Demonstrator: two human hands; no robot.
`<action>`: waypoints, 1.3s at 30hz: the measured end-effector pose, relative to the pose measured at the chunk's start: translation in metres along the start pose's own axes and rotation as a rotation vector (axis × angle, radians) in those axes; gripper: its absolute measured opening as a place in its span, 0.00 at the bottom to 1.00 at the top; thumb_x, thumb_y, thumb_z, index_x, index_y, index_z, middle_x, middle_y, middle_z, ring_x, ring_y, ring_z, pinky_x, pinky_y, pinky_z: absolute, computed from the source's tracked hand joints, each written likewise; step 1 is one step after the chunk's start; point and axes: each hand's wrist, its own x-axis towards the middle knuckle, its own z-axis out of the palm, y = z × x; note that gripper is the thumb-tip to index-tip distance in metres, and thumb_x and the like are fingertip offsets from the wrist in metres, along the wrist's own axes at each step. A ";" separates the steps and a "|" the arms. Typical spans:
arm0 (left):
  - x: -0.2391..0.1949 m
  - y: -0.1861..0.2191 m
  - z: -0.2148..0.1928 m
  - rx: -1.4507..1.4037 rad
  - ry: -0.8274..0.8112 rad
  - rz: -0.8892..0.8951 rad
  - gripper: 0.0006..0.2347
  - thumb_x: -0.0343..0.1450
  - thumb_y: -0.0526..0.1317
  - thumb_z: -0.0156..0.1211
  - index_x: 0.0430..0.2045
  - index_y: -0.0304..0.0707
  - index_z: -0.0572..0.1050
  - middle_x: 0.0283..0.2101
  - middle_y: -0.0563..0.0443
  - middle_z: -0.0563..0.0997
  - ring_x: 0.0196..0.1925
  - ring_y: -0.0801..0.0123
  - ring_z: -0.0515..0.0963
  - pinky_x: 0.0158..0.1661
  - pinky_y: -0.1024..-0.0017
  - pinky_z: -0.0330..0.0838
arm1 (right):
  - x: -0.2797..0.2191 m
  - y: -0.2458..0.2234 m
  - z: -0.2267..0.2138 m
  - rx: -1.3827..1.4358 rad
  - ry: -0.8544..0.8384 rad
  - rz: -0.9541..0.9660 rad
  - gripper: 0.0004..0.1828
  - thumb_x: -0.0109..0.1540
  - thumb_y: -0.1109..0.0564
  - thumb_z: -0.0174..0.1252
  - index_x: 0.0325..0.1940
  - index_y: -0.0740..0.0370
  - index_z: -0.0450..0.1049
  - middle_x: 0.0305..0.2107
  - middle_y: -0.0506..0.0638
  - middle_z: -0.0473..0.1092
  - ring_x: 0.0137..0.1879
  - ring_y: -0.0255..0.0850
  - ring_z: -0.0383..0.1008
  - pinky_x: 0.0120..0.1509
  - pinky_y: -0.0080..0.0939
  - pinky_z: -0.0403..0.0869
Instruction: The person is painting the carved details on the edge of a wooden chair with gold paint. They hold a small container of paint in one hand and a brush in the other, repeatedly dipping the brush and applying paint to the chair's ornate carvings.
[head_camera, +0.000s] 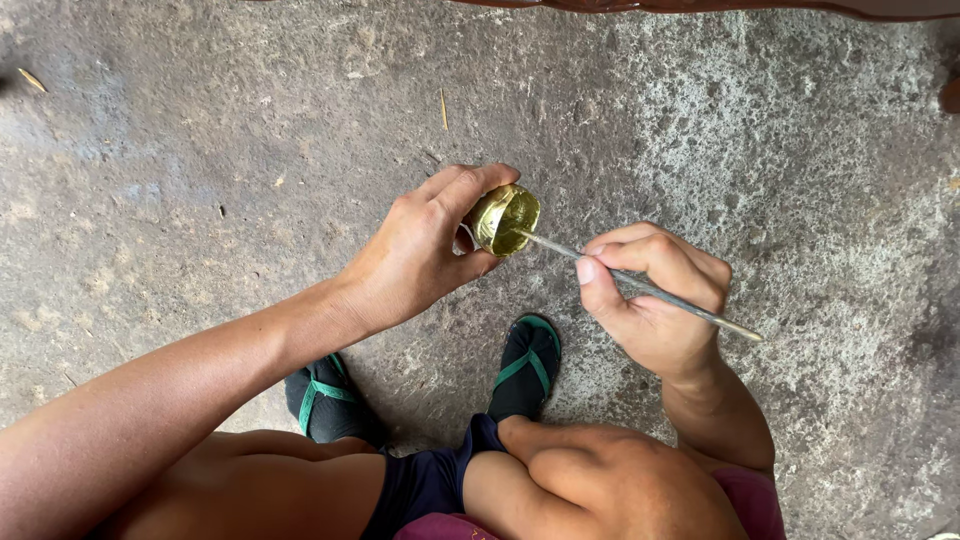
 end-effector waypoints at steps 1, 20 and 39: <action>0.000 0.000 0.000 -0.002 0.000 -0.002 0.30 0.64 0.29 0.71 0.63 0.39 0.66 0.52 0.46 0.76 0.47 0.63 0.84 0.44 0.71 0.85 | -0.001 0.002 -0.002 0.001 0.009 0.009 0.08 0.64 0.67 0.66 0.39 0.67 0.71 0.35 0.58 0.78 0.36 0.40 0.81 0.34 0.32 0.78; 0.004 0.009 -0.004 -0.098 0.045 -0.057 0.29 0.64 0.29 0.72 0.62 0.35 0.67 0.55 0.44 0.77 0.51 0.65 0.85 0.52 0.72 0.84 | -0.030 0.081 0.001 1.157 0.204 0.485 0.05 0.73 0.64 0.53 0.41 0.62 0.69 0.34 0.58 0.77 0.37 0.44 0.80 0.47 0.51 0.84; -0.026 0.059 -0.035 -0.080 0.212 -0.158 0.30 0.61 0.31 0.74 0.59 0.35 0.70 0.51 0.47 0.81 0.50 0.68 0.86 0.50 0.72 0.84 | 0.045 0.081 0.000 -0.192 0.327 -0.326 0.09 0.72 0.60 0.62 0.50 0.66 0.70 0.41 0.62 0.76 0.45 0.48 0.84 0.43 0.40 0.86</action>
